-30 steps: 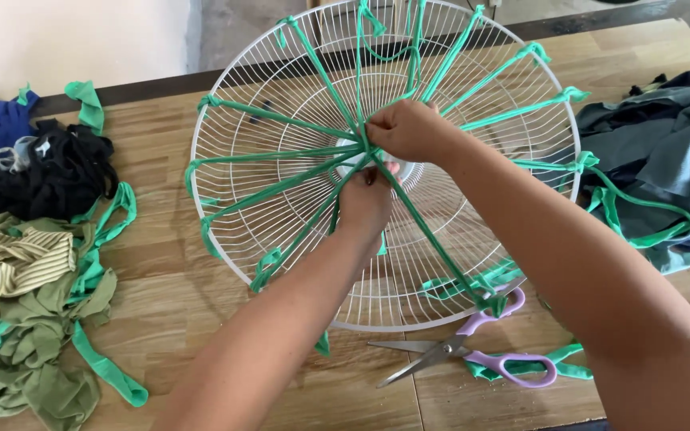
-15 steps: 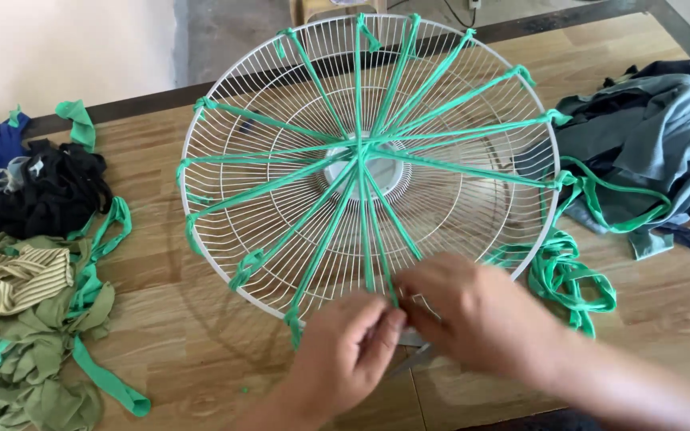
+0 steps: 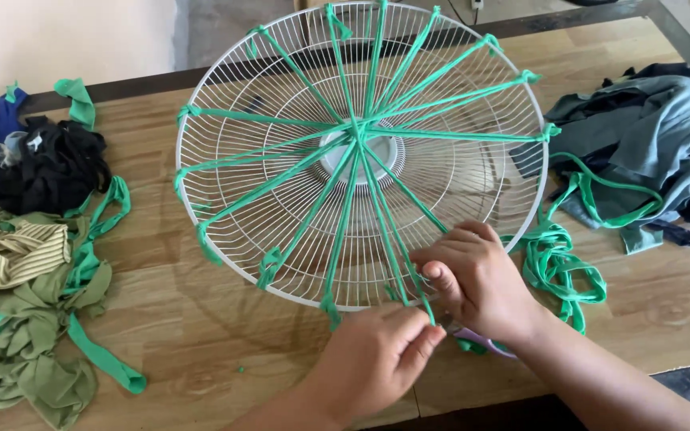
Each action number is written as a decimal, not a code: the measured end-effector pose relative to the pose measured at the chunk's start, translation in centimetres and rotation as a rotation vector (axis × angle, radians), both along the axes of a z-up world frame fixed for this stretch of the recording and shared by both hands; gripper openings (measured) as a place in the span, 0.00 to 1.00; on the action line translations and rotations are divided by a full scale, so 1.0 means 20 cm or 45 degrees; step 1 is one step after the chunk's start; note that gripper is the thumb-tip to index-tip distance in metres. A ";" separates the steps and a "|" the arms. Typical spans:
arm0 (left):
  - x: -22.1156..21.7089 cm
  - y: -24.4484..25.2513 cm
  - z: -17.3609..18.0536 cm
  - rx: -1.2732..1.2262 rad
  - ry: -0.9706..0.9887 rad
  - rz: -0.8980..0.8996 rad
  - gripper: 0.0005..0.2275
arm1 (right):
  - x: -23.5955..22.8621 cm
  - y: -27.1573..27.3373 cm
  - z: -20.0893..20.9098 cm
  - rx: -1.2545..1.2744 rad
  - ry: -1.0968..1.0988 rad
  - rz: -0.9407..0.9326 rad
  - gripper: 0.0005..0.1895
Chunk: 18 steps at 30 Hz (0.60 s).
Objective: Weaving green fabric strips through a circular metal fan guard to create a craft item.
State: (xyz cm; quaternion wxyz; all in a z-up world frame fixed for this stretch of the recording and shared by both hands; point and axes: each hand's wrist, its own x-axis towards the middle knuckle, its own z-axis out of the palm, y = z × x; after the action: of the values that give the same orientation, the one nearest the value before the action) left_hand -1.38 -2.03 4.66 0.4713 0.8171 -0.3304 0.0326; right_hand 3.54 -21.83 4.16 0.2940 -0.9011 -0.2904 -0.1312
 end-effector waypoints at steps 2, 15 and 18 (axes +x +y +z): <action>-0.03 -0.02 -0.02 0.067 -0.097 -0.043 0.07 | 0.00 0.03 0.01 -0.032 0.145 -0.029 0.22; 0.11 0.20 -0.04 0.130 -0.681 0.257 0.22 | -0.12 0.15 0.13 -0.307 -0.131 -0.243 0.09; 0.17 0.30 -0.01 0.653 -0.450 0.125 0.29 | -0.16 0.17 0.18 -0.197 0.094 -0.142 0.11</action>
State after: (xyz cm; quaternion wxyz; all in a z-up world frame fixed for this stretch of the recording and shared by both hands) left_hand 2.03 3.95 4.49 0.1832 0.9059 -0.3649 0.1123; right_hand 0.32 -18.38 7.74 0.2261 -0.9402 -0.2379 -0.0914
